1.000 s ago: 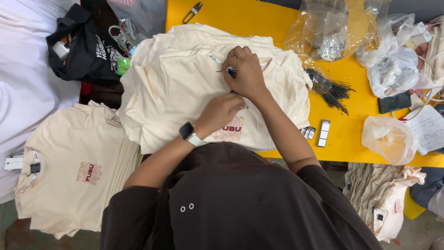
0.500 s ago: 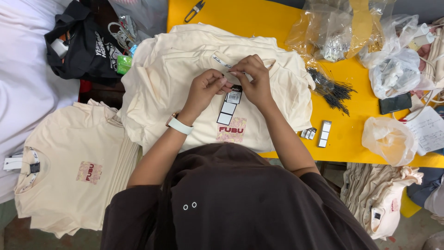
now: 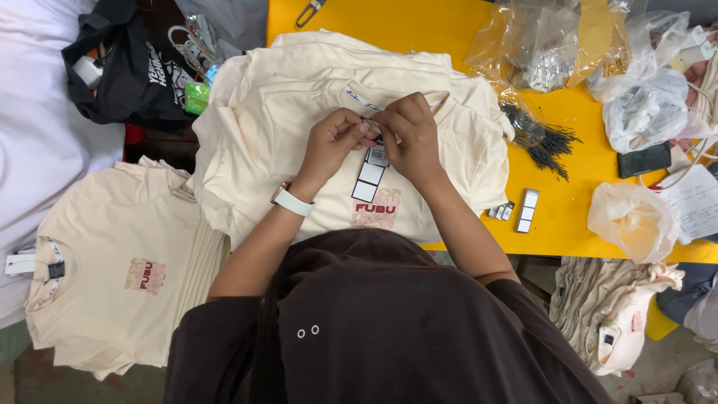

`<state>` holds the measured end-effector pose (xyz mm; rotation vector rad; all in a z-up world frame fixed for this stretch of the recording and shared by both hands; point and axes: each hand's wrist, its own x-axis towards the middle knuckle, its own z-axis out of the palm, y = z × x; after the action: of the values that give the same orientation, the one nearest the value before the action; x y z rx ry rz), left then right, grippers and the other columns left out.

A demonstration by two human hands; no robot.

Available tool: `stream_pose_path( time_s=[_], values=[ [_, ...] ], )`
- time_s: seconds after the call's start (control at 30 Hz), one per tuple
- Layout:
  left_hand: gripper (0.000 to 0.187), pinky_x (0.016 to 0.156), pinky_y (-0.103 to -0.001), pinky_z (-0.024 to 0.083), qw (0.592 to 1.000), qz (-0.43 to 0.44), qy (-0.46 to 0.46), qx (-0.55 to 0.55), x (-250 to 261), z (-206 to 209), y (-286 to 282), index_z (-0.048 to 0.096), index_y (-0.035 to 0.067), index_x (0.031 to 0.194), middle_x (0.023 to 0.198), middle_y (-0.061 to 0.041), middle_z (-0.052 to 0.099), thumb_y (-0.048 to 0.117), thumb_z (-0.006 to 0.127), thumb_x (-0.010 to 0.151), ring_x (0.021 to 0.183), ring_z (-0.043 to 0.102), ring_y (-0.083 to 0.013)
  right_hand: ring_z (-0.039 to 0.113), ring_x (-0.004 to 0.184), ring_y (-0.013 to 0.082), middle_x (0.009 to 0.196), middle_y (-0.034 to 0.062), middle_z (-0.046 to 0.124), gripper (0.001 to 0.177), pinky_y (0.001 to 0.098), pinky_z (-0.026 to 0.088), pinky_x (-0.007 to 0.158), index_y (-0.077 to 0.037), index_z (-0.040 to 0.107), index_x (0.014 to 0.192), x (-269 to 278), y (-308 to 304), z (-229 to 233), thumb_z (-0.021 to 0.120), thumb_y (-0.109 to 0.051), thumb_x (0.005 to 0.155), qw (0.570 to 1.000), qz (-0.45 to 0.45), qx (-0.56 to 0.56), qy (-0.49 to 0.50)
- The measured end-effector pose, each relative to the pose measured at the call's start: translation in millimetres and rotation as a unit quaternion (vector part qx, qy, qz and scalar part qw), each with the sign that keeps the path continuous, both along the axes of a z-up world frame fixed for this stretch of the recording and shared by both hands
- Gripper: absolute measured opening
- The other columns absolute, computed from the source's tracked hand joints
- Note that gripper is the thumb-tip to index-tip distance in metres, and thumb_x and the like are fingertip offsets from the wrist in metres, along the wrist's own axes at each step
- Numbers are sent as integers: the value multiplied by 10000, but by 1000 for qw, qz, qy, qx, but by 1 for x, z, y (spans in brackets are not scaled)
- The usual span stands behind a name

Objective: Attach size stickers to t-shirts and fold them for packaging

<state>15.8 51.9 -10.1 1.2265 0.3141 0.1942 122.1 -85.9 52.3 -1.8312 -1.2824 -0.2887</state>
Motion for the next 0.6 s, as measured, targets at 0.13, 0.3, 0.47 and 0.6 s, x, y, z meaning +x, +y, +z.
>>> stream_pose_path(
  time_s=[0.13, 0.3, 0.47, 0.6],
  values=[
    [33, 738, -225, 624, 998, 5, -6, 66, 1, -1, -1, 671, 74, 1006, 893, -91, 773, 105, 677, 1015, 832, 773, -140, 548, 769, 286, 813, 80, 603, 104, 401, 491, 711, -50, 750, 893, 0, 2, 1, 706, 45, 895, 998, -6, -22, -50],
    [164, 696, -235, 632, 1000, -10, -10, 26, 1, 1, 5, 703, 78, 996, 862, -80, 769, 164, 586, 1071, 802, 773, -147, 536, 820, 277, 859, 55, 598, 149, 381, 442, 715, -87, 736, 920, -5, 2, -6, 624, 2, 962, 992, -34, -69, -97],
    [78, 633, -220, 621, 999, -26, -35, 19, 4, -26, 13, 654, 23, 1036, 872, -99, 742, 98, 632, 1042, 774, 753, -150, 533, 890, 237, 869, 1, 584, 170, 356, 403, 760, -142, 710, 914, -17, 3, -13, 586, -67, 1005, 985, -82, -102, -114],
    [77, 620, -202, 623, 998, -66, -18, 4, 6, -32, 17, 656, 14, 1025, 847, -90, 733, 87, 636, 1038, 743, 742, -136, 540, 867, 243, 848, -2, 593, 183, 357, 407, 744, -143, 695, 869, -22, 6, -33, 597, -124, 1023, 986, -104, -100, -86]
  ],
)
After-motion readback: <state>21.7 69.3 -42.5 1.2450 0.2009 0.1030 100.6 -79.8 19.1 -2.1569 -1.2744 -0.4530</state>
